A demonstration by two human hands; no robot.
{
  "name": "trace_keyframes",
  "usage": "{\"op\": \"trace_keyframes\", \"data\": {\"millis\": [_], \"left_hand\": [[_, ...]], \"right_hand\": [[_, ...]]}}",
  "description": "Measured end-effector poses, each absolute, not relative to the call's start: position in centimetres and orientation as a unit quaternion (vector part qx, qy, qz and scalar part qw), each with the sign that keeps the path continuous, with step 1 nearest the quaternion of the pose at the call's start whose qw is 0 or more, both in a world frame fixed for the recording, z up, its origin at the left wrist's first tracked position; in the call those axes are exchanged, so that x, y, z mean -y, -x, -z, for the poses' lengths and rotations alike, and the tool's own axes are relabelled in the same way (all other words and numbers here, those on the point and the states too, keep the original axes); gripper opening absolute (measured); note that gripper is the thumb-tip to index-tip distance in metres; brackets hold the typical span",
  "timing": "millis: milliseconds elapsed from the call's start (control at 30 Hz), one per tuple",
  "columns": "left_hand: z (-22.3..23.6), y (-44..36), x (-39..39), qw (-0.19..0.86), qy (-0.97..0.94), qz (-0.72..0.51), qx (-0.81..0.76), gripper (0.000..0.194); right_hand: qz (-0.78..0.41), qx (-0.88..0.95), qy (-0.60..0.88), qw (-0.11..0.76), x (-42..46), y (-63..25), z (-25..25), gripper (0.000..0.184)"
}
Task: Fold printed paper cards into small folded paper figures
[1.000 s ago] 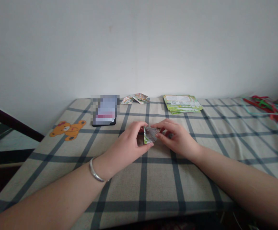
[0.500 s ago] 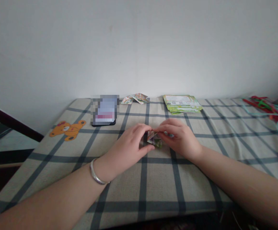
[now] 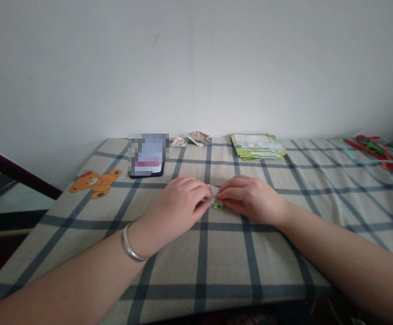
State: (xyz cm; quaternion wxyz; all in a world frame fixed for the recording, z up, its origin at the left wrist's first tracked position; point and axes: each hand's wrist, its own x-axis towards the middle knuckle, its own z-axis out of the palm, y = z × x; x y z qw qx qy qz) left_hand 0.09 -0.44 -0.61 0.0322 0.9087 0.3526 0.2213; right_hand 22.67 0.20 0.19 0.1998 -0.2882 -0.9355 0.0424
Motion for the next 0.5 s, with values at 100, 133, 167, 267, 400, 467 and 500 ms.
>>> {"op": "trace_keyframes", "data": {"millis": [100, 133, 167, 267, 400, 467, 500], "left_hand": [[0.60, -0.09, 0.55, 0.018, -0.913, -0.203, -0.355, 0.010], [0.56, -0.11, 0.60, 0.011, -0.914, -0.200, -0.354, 0.010], [0.50, -0.14, 0.65, 0.004, -0.914, -0.199, -0.353, 0.009], [0.22, -0.23, 0.82, -0.020, -0.915, -0.187, -0.356, 0.009], [-0.07, -0.30, 1.00, -0.039, -0.915, -0.170, -0.363, 0.010], [-0.12, -0.31, 1.04, -0.047, -0.914, -0.165, -0.367, 0.010], [-0.12, -0.31, 1.04, -0.051, -0.913, -0.164, -0.370, 0.010]], "right_hand": [[-0.030, 0.941, 0.289, 0.171, -0.05, -22.49, -0.49, 0.024], [-0.028, 0.942, 0.291, 0.166, -0.02, -22.44, -0.56, 0.025], [-0.027, 0.942, 0.292, 0.163, 0.01, -22.41, -0.60, 0.025], [-0.032, 0.939, 0.303, 0.159, 0.01, -22.35, -0.62, 0.023], [-0.034, 0.932, 0.323, 0.159, -0.10, -22.22, -0.53, 0.023], [-0.026, 0.928, 0.335, 0.159, -0.13, -22.17, -0.47, 0.023], [-0.019, 0.926, 0.344, 0.157, -0.13, -22.17, -0.45, 0.023]]}}
